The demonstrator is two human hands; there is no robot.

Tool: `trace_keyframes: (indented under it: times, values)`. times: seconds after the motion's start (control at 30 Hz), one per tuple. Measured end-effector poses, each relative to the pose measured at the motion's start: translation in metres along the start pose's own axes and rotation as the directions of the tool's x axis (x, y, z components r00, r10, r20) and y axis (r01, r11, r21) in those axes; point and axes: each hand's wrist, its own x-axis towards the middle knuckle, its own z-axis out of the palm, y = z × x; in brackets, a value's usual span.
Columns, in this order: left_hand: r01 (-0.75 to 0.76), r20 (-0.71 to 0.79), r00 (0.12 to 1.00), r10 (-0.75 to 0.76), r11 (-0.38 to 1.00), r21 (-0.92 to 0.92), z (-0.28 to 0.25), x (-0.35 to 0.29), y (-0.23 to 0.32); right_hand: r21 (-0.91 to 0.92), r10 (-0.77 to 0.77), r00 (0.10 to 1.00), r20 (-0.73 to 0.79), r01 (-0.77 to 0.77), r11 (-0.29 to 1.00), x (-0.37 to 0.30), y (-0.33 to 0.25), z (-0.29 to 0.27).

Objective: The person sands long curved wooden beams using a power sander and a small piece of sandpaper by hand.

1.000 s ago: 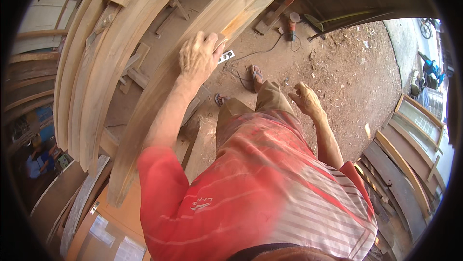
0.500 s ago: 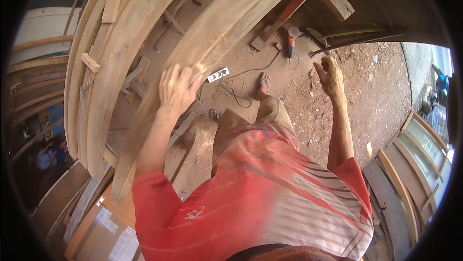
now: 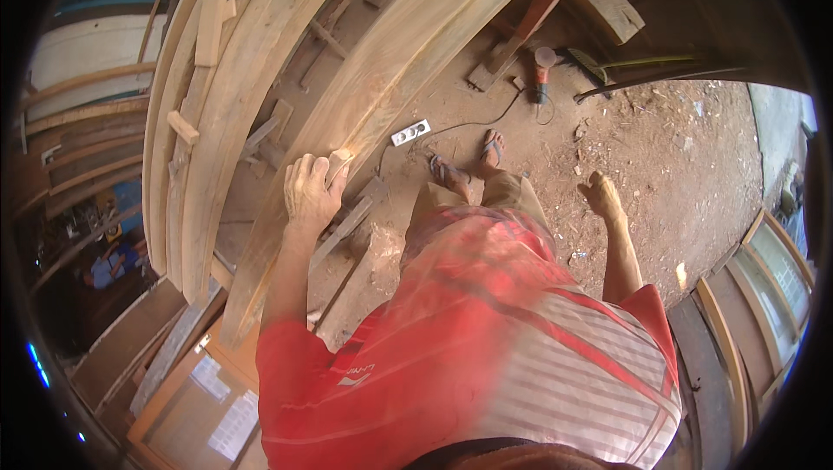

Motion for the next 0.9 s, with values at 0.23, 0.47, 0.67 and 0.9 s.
trace_keyframes:
  times: [0.23,0.47,0.67,0.9]
  values:
    - [-0.111,-0.136,0.986,0.096,0.988,-0.11,0.047,0.161,0.079,0.153,0.064,0.994,-0.092,-0.05,0.987,-0.019,-0.057,-0.05]
    - [-0.135,-0.192,0.974,0.119,0.989,-0.068,0.047,0.178,0.087,0.067,-0.224,0.688,-0.69,0.369,0.927,0.11,-0.138,-0.205]
    - [-0.103,-0.136,0.985,0.103,0.995,0.013,0.051,0.202,0.102,0.021,-0.138,0.603,-0.786,0.25,0.968,0.211,-0.159,-0.271]
    - [-0.164,-0.207,0.967,0.145,0.983,-0.077,0.099,0.465,0.232,0.212,-0.073,0.869,-0.489,0.2,0.956,0.262,-0.188,-0.268]
